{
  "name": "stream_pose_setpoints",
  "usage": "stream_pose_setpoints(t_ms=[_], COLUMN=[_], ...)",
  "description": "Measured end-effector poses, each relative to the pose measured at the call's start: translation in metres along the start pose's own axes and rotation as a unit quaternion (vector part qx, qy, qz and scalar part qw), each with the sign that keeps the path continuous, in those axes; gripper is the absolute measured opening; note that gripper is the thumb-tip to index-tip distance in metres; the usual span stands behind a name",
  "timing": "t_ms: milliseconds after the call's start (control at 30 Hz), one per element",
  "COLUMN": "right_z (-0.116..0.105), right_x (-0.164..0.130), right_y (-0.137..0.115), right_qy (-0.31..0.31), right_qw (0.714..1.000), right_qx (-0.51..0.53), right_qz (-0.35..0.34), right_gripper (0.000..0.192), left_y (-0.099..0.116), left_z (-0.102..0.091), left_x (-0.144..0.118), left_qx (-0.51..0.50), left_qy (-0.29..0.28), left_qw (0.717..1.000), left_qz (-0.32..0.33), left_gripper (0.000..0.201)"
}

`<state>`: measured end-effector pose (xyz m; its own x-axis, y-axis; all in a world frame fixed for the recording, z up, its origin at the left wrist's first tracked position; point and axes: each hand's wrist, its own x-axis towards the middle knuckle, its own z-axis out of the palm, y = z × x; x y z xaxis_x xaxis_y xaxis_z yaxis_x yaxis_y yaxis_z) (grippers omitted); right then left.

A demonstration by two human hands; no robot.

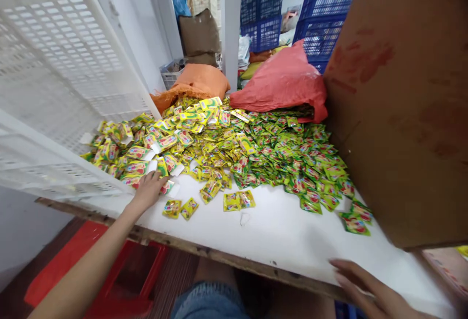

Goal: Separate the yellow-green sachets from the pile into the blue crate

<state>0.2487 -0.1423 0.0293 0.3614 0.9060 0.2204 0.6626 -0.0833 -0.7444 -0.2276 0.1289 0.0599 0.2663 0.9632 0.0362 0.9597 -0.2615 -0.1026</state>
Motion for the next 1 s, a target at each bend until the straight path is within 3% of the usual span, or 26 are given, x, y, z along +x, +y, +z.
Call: stream_pose_setpoints(t_ms=[67,100,167,300,433,567,667,767,867,1000], right_z=[0.024,0.039,0.073,0.133,0.153,0.141,0.127,0.108,0.071,0.003], right_x=[0.024,0.037,0.063,0.102,0.114,0.103,0.09,0.081,0.083,0.103], right_y=[-0.012,-0.021,-0.043,-0.078,-0.083,-0.07,-0.055,-0.033,-0.001,0.048], right_qy=[-0.126,-0.151,-0.158,-0.163,-0.188,-0.177,-0.155,-0.128,-0.084,0.044], right_qw=[0.991,0.987,0.985,0.979,0.972,0.977,0.983,0.988,0.992,0.984], right_qx=[0.032,0.047,0.056,-0.018,-0.057,-0.082,-0.095,-0.09,-0.069,-0.088], right_qz=[-0.024,-0.027,-0.043,-0.124,-0.132,-0.084,-0.031,0.012,0.062,0.151], right_gripper=[0.023,0.023,0.023,0.03,0.047,0.051,0.041,0.027,0.015,0.034], left_y=[0.016,0.028,0.056,0.12,0.167,0.189,0.196,0.198,0.197,0.198], left_z=[-0.001,-0.002,-0.003,-0.008,-0.004,0.014,0.025,0.03,0.031,0.026], left_x=[-0.002,-0.003,-0.007,-0.02,-0.036,-0.048,-0.053,-0.053,-0.051,-0.05], left_qx=[-0.041,-0.08,-0.186,-0.384,-0.499,-0.609,-0.668,-0.692,-0.706,-0.731], left_qy=[0.004,0.007,0.013,0.025,0.001,-0.019,-0.05,-0.079,-0.079,-0.097], left_qw=[0.999,0.997,0.982,0.922,0.866,0.791,0.739,0.715,0.699,0.665], left_qz=[-0.009,-0.02,-0.042,-0.05,-0.042,-0.06,-0.07,-0.063,-0.084,-0.115], left_gripper=[0.04,0.045,0.055,0.06,0.058,0.056,0.056,0.056,0.06,0.059])
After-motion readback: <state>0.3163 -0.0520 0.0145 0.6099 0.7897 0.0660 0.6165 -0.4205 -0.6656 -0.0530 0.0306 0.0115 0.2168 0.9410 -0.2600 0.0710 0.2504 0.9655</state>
